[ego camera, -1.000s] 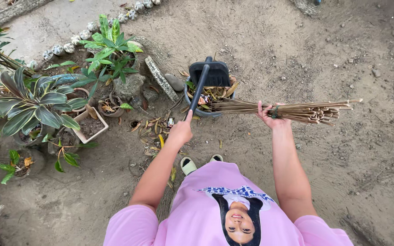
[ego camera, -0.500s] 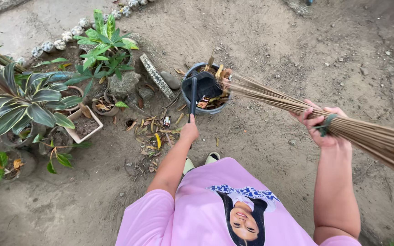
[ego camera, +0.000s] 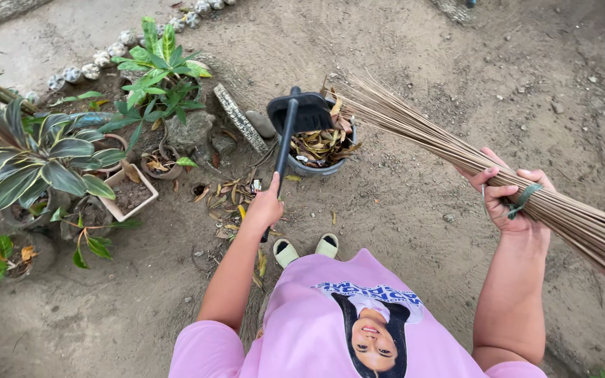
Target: The person sweeps leaves and debris from the ground into a dustpan using a broom and then empties the collected material into buckets.
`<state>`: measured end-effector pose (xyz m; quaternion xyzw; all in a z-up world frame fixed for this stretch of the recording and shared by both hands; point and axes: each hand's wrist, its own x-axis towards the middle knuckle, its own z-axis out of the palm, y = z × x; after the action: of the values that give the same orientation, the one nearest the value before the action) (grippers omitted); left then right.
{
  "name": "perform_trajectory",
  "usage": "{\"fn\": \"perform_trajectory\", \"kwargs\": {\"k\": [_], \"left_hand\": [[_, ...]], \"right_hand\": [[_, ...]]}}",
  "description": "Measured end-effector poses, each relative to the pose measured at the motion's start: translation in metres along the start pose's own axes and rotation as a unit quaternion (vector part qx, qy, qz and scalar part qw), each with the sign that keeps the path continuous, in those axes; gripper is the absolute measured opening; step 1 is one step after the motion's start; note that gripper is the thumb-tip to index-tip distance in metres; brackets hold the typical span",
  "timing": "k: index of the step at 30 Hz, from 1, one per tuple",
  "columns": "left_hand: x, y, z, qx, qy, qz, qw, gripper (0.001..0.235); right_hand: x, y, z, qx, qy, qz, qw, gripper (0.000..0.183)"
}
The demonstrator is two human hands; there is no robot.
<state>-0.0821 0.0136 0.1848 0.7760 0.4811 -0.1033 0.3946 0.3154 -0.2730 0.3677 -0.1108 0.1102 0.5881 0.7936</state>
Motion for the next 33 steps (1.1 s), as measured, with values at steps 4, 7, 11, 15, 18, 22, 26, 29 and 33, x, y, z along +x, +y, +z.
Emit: {"fn": "perform_trajectory", "kwargs": {"k": [4,7,11,15,18,22,26,29,33], "left_hand": [[0.020,-0.006,0.041,0.071,-0.022,-0.014,0.997,0.087],[0.046,-0.003,0.098,0.100,-0.010,0.015,0.995,0.080],[0.087,0.008,0.113,0.094,0.026,0.034,0.995,0.080],[0.057,-0.002,0.068,0.010,0.084,0.024,0.996,0.088],[0.007,-0.023,0.034,-0.164,0.095,-0.009,0.982,0.088],[-0.033,-0.068,0.019,-0.380,0.125,-0.050,0.915,0.091],[-0.037,-0.123,0.035,-0.574,0.160,-0.056,0.801,0.090],[-0.035,-0.156,0.041,-0.625,0.186,-0.122,0.748,0.085],[-0.046,-0.192,0.066,-0.686,0.226,-0.184,0.667,0.070]], "right_hand": [[0.035,0.003,-0.010,-0.005,0.032,-0.017,0.999,0.097],[0.063,0.015,-0.021,-0.010,0.047,-0.012,0.999,0.099],[0.092,0.050,-0.020,0.030,0.023,0.021,0.999,0.100],[0.098,0.074,0.000,0.035,-0.015,0.031,0.999,0.099],[0.104,0.087,0.015,-0.008,-0.059,0.064,0.996,0.100],[0.150,0.119,0.040,-0.099,-0.082,0.101,0.987,0.099],[0.217,0.194,0.077,-0.124,0.027,0.135,0.983,0.086],[0.249,0.255,0.074,-0.268,0.111,0.137,0.947,0.069],[0.297,0.324,0.008,-0.318,0.102,0.271,0.903,0.048]]}}
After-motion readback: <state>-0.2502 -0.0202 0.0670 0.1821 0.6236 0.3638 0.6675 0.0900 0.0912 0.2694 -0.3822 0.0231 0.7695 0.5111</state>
